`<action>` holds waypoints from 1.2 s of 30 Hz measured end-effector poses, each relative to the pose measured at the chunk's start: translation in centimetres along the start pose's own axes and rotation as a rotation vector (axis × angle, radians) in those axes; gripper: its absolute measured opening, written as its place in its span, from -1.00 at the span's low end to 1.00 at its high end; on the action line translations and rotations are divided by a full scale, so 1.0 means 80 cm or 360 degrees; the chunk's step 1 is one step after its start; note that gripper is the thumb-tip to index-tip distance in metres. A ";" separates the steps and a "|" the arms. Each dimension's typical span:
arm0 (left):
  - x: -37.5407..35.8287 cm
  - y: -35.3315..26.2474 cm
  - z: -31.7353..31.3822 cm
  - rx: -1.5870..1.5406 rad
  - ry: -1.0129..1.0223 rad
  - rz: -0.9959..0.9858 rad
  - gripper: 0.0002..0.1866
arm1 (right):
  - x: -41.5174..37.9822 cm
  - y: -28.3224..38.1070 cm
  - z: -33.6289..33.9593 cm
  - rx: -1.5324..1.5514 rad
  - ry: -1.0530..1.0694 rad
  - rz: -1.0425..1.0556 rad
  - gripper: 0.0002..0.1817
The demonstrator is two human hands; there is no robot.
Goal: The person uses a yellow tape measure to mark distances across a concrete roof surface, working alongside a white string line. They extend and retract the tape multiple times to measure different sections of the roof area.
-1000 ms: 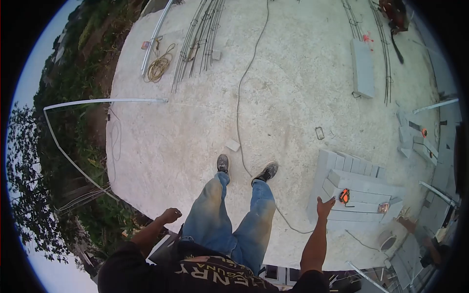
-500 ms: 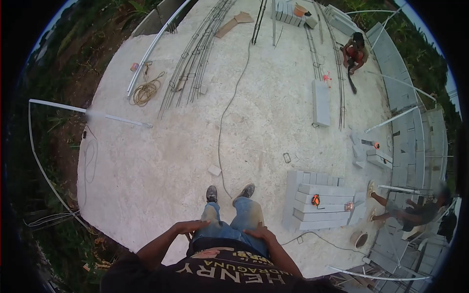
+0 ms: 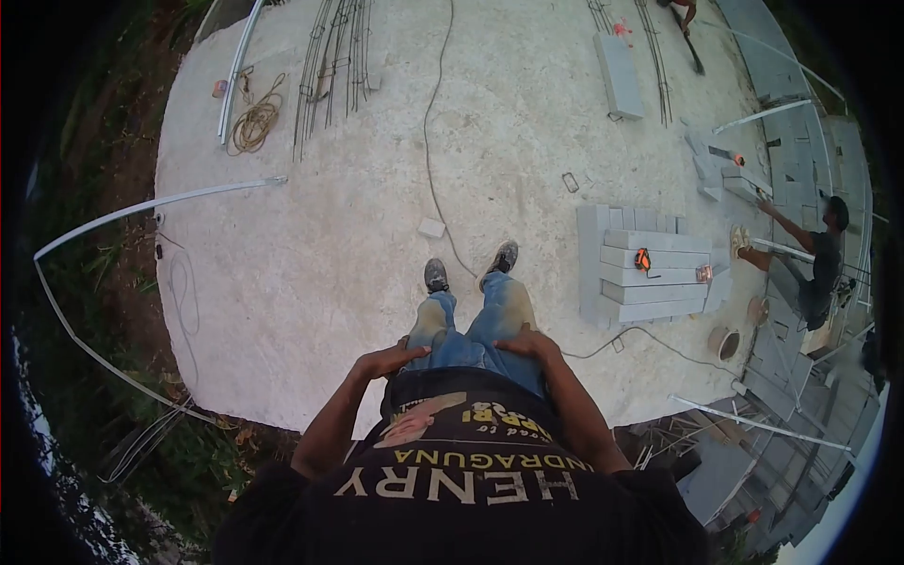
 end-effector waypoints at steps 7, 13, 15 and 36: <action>0.012 0.009 0.011 0.0006 -0.0095 -0.0031 0.22 | -0.019 -0.003 0.004 0.0203 -0.0183 -0.0038 0.37; 0.032 0.049 0.046 -0.0134 -0.0259 -0.0061 0.05 | -0.031 -0.054 0.010 0.0917 0.0047 0.0073 0.14; 0.047 0.101 0.064 -0.0303 -0.0360 -0.0043 -0.03 | -0.028 -0.082 -0.002 0.1198 0.0076 0.0166 -0.01; -0.093 -0.095 0.055 -0.0344 -0.0625 -0.1005 -0.50 | 0.037 -0.159 -0.020 0.0339 -0.0981 0.0596 -0.67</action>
Point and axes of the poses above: each hand's wrist, its own x-axis towards the middle knuckle, its own z-axis out of the back of the hand, y = z × x, the point moved 6 cm from there along x, towards the middle knuckle
